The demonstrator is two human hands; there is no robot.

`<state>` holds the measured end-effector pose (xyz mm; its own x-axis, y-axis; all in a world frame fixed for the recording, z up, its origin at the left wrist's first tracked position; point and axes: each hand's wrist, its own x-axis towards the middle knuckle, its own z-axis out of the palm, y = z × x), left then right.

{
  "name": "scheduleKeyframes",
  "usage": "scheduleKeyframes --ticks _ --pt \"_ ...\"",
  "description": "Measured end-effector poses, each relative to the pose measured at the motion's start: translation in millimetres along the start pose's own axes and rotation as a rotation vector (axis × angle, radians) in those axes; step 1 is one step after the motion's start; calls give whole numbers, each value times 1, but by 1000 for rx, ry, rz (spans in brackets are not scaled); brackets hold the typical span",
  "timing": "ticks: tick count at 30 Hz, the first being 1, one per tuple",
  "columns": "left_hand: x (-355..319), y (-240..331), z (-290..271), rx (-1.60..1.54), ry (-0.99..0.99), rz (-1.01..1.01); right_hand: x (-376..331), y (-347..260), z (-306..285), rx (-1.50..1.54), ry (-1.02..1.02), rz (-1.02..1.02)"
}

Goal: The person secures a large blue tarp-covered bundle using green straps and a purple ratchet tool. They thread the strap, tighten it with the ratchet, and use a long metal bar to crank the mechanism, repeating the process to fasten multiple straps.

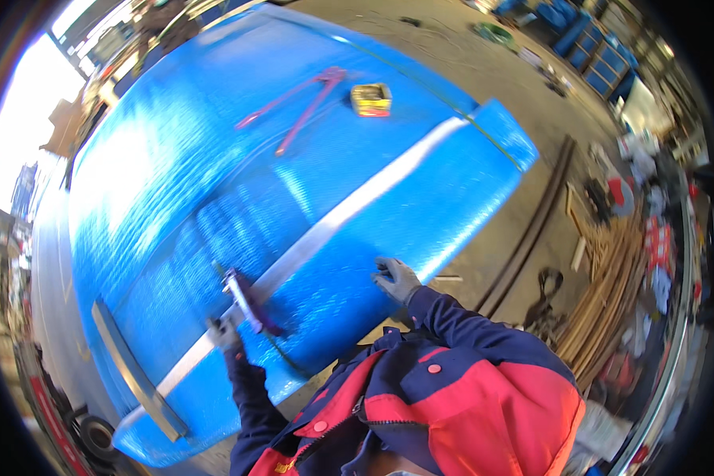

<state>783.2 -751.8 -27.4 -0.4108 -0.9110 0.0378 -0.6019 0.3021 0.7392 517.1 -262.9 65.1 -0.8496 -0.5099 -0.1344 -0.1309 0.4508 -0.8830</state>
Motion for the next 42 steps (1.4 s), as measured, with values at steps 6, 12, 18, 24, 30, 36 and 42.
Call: scheduleKeyframes --ticks 6,12,18,24,30,36,42 --pt "-115 193 25 -194 186 426 -39 103 -175 -90 240 14" --pt "-254 321 175 160 -224 529 -15 137 -327 -210 281 -22" --pt "-296 367 258 376 -380 495 77 115 -446 -247 542 -259" --pt "-295 379 325 595 -484 407 146 120 -511 -169 511 -278" --pt "-288 376 359 567 -360 306 183 187 -493 -172 286 -78" --pt "-284 377 362 533 -304 319 255 212 -423 -443 -7 -154" --pt "-278 387 359 505 -342 362 370 140 -458 -339 167 -280"
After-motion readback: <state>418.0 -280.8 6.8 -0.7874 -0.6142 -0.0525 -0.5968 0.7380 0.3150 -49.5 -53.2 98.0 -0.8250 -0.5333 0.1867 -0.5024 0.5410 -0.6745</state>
